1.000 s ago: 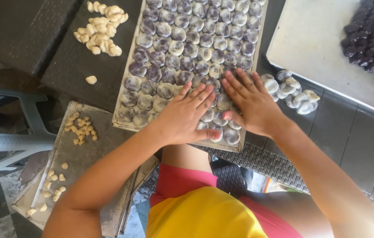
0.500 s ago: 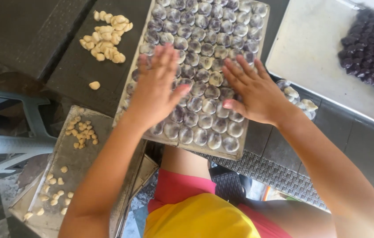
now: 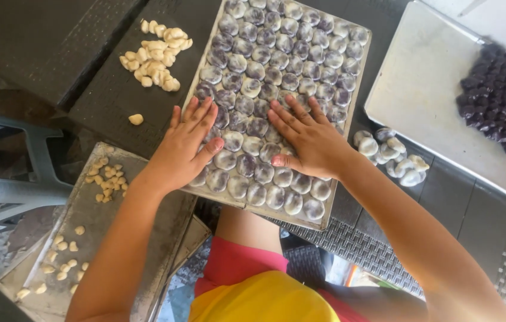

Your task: Filling small pieces of dough with purple filling and rolling them into balls on a production table.

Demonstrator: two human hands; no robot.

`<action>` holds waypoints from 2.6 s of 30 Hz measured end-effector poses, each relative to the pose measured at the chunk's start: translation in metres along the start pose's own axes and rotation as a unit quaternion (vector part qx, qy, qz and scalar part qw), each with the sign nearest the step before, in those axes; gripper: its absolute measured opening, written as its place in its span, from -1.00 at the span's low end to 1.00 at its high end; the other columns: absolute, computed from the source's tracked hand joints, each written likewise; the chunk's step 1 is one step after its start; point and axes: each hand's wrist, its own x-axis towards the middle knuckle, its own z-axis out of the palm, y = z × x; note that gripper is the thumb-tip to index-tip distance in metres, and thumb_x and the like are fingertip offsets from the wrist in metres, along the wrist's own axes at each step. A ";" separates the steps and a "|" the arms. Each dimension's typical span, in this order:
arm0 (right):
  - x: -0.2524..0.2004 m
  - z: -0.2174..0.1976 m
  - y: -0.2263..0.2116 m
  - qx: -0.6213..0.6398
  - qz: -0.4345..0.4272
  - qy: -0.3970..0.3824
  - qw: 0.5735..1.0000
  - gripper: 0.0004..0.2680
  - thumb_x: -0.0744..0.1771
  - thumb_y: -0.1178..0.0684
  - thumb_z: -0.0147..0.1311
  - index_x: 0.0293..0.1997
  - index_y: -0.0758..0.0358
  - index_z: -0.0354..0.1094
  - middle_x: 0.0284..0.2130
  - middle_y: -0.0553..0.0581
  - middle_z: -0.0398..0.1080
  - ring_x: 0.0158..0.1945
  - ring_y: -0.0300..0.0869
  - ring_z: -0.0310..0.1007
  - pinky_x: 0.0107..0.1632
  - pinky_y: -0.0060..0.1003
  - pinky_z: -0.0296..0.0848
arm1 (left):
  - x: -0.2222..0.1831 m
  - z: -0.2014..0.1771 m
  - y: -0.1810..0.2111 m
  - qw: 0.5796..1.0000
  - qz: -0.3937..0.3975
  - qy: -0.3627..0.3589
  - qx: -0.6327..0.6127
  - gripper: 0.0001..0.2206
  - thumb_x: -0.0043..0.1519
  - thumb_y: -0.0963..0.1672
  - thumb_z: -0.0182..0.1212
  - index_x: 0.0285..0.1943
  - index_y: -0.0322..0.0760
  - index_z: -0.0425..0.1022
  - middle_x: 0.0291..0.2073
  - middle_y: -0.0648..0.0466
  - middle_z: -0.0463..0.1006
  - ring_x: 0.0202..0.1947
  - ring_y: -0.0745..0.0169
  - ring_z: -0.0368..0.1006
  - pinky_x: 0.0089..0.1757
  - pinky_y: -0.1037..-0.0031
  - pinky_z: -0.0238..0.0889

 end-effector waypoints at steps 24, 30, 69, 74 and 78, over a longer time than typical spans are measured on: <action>0.073 -0.013 -0.064 0.005 -0.063 0.027 0.998 -0.20 0.36 -0.68 -0.37 0.65 0.18 -0.17 0.61 0.20 -0.18 0.64 0.12 -0.26 0.55 0.25 -0.26 | 0.003 0.016 -0.052 0.960 0.106 0.175 0.192 -0.33 0.48 0.13 -0.04 0.66 -0.35 0.09 0.62 -0.17 0.02 0.58 -0.28 -0.03 0.37 -0.22 -0.10; 0.075 -0.022 -0.036 0.148 -0.058 0.119 0.980 -0.26 0.39 -0.58 -0.27 0.62 0.24 -0.08 0.56 0.31 -0.02 0.59 0.21 -0.08 0.54 0.21 -0.09 | 0.056 0.017 -0.054 0.958 0.115 0.167 0.202 -0.30 0.50 0.18 -0.14 0.65 -0.37 0.10 0.61 -0.21 0.04 0.59 -0.24 -0.08 0.40 -0.18 -0.19; -0.004 -0.068 0.125 0.131 0.327 -0.001 0.936 -0.29 0.35 -0.53 -0.74 0.63 0.17 -0.47 0.61 0.18 -0.49 0.60 0.09 -0.74 0.51 0.27 -0.59 | 0.182 0.007 0.015 0.964 0.027 -0.046 0.262 -0.04 0.26 0.37 -0.65 0.70 -0.22 -0.44 0.67 -0.04 -0.45 0.62 -0.13 -0.60 0.40 -0.19 -0.72; 0.013 -0.058 0.127 0.070 0.352 -0.113 0.927 -0.27 0.34 -0.58 -0.70 0.63 0.05 -0.60 0.61 0.05 -0.64 0.62 0.06 -0.75 0.53 0.23 -0.59 | 0.180 0.003 0.021 0.963 0.012 -0.060 0.264 -0.05 0.25 0.36 -0.67 0.70 -0.19 -0.48 0.67 -0.02 -0.49 0.62 -0.11 -0.64 0.40 -0.16 -0.76; 0.017 -0.083 0.139 0.113 0.360 -0.069 0.924 -0.29 0.34 -0.55 -0.76 0.63 0.09 -0.59 0.61 0.08 -0.62 0.61 0.03 -0.80 0.54 0.24 -0.60 | 0.179 0.005 0.021 0.964 0.013 -0.057 0.258 -0.05 0.24 0.36 -0.67 0.70 -0.18 -0.48 0.67 -0.02 -0.48 0.63 -0.11 -0.62 0.40 -0.16 -0.75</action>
